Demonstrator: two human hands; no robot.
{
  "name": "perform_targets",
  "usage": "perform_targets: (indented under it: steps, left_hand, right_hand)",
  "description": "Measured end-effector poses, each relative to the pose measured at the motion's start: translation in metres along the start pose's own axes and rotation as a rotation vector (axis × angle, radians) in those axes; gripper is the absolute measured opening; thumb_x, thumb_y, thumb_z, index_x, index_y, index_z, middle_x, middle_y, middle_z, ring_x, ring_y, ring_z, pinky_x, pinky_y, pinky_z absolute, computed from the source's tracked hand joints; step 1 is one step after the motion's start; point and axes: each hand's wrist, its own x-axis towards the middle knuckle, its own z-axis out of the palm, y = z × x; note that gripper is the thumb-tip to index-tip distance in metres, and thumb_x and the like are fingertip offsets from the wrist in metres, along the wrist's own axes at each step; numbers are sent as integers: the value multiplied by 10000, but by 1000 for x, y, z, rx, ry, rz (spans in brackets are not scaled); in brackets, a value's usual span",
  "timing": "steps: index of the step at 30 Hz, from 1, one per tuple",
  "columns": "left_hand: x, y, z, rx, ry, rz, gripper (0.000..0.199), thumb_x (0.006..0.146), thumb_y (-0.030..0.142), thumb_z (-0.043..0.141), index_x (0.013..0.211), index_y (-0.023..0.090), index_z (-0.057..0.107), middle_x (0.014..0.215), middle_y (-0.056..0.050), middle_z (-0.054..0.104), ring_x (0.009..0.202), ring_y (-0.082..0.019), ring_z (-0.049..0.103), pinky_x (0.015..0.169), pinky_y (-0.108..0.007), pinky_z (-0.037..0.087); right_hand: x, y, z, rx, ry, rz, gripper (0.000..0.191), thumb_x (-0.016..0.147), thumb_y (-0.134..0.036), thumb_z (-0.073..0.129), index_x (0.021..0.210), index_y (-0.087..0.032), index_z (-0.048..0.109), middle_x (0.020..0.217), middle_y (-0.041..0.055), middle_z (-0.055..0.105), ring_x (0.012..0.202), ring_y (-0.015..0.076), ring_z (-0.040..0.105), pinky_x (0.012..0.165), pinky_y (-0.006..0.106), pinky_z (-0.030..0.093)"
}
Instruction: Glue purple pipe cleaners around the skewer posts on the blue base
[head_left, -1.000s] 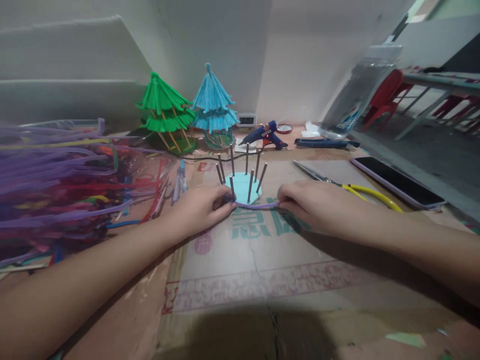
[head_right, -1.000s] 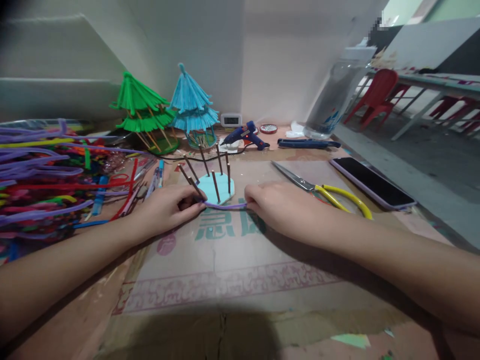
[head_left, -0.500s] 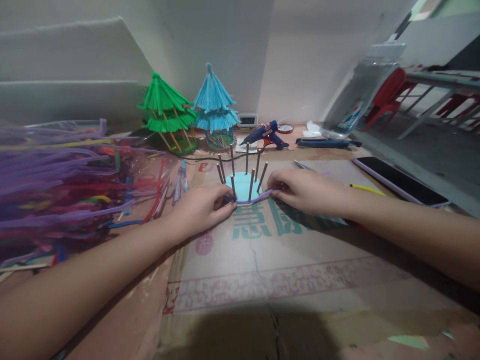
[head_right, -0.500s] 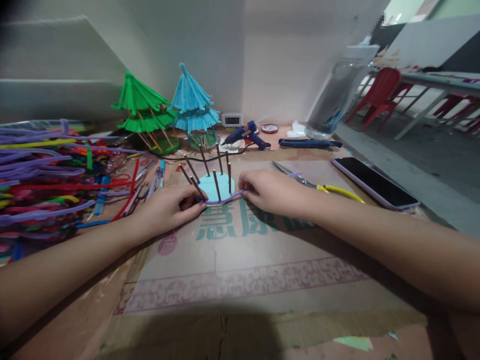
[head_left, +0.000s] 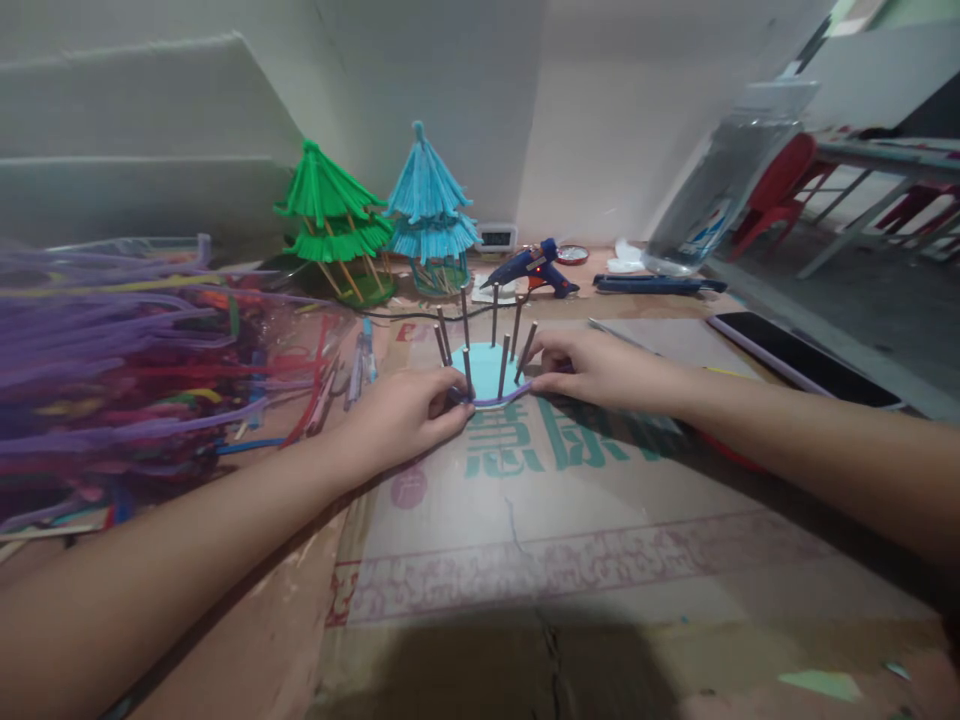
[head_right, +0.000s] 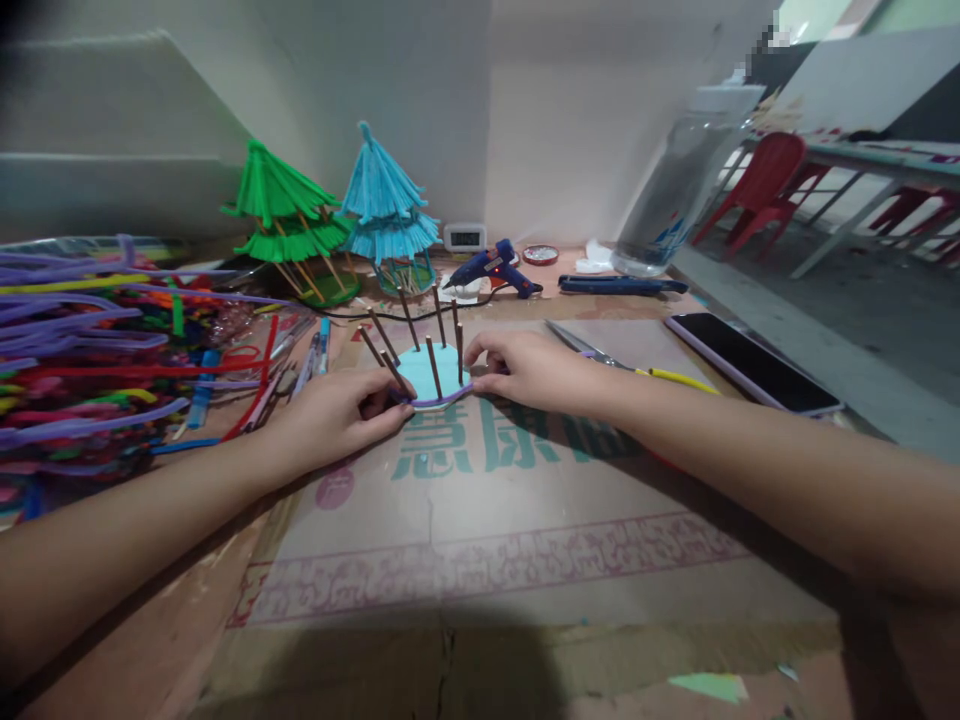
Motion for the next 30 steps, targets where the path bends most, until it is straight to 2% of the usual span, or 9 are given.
perform_targets:
  steps: [5, 9, 14, 18, 24, 30]
  left_hand:
    - [-1, 2, -2, 5, 2, -8, 186, 905, 339, 584, 932, 181, 678, 647, 6, 577, 604, -158, 535, 567, -261, 315]
    - [0, 0, -2, 20, 20, -36, 201, 908, 323, 564, 978, 178, 684, 660, 5, 603, 599, -155, 543, 567, -263, 322]
    - [1, -3, -2, 15, 49, -82, 228, 901, 317, 556, 1020, 177, 690, 683, -1, 635, 614, -160, 564, 574, -260, 340]
    - [2, -4, -2, 29, 42, -87, 244, 907, 323, 551, 1044, 176, 690, 681, -3, 640, 605, -161, 563, 568, -262, 334]
    - [2, -6, 1, 42, 62, -88, 280, 931, 350, 538, 1069, 170, 702, 725, -20, 670, 625, -168, 576, 581, -267, 347]
    - [1, -9, 1, -6, 54, -54, 271, 920, 302, 544, 1096, 170, 702, 728, -14, 689, 649, -164, 611, 606, -261, 381]
  right_hand:
    - [7, 5, 1, 48, -41, -12, 229, 876, -306, 655, 1084, -210, 648, 764, -13, 647, 671, 151, 573, 610, 272, 383]
    - [4, 2, 1, 45, -58, -10, 257, 905, -346, 625, 1112, -196, 647, 702, -23, 629, 624, 146, 536, 593, 277, 352]
    - [0, -5, 5, -23, 14, -31, 366, 921, -394, 627, 1213, -178, 679, 663, -26, 606, 585, 134, 500, 586, 268, 319]
    - [7, -3, 9, -17, 65, 3, 300, 907, -347, 636, 1145, -198, 740, 657, -24, 627, 578, 124, 496, 567, 259, 307]
    - [8, -4, 12, -11, 83, 13, 268, 906, -317, 605, 1037, -189, 801, 774, 22, 728, 635, 133, 546, 597, 265, 354]
    - [-5, -11, 11, 53, -10, 46, 269, 901, -346, 618, 1040, -195, 792, 701, -1, 669, 598, 120, 503, 549, 259, 331]
